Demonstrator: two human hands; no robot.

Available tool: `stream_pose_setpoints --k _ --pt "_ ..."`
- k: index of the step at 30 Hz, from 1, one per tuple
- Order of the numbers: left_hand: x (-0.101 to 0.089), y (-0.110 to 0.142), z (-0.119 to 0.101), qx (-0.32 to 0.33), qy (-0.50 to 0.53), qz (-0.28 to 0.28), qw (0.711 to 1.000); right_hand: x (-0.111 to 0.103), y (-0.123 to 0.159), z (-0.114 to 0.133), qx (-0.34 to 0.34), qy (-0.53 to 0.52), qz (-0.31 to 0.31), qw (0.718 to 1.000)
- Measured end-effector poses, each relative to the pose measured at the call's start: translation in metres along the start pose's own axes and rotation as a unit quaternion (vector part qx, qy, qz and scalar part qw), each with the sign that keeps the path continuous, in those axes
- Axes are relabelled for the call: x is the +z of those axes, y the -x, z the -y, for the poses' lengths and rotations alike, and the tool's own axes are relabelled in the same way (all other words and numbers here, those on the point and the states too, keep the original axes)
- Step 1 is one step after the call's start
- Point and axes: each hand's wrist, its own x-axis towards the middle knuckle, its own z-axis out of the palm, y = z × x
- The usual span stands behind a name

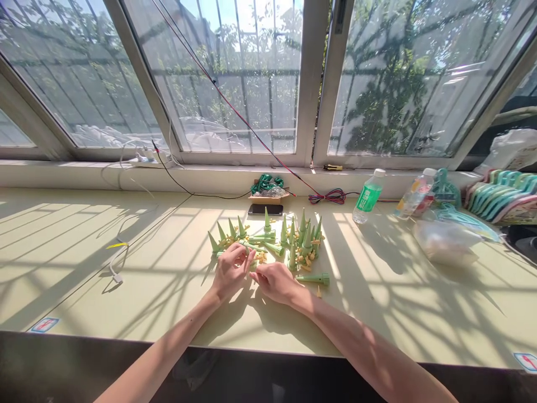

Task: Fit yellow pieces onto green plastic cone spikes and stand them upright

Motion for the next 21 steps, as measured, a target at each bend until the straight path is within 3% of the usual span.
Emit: stream_pose_setpoints --k 3,9,12,15,21 --pt "-0.01 -0.009 -0.001 -0.004 -0.053 -0.01 0.999 0.0 0.0 0.0 -0.001 0.01 0.001 1.0" --pt "-0.024 -0.057 -0.007 -0.057 -0.071 0.089 0.992 0.0 0.001 0.002 -0.002 0.012 0.005 1.0" --pt "-0.017 -0.089 -0.005 -0.051 -0.13 0.082 0.987 -0.001 0.001 0.003 0.007 0.015 0.012 1.0" --pt "-0.002 -0.112 0.001 -0.09 -0.207 0.075 0.971 -0.001 0.0 0.002 0.021 0.021 0.02 0.999" --pt "0.022 -0.127 0.02 -0.115 -0.232 0.104 0.96 -0.003 -0.001 0.002 0.029 0.027 0.029 0.999"
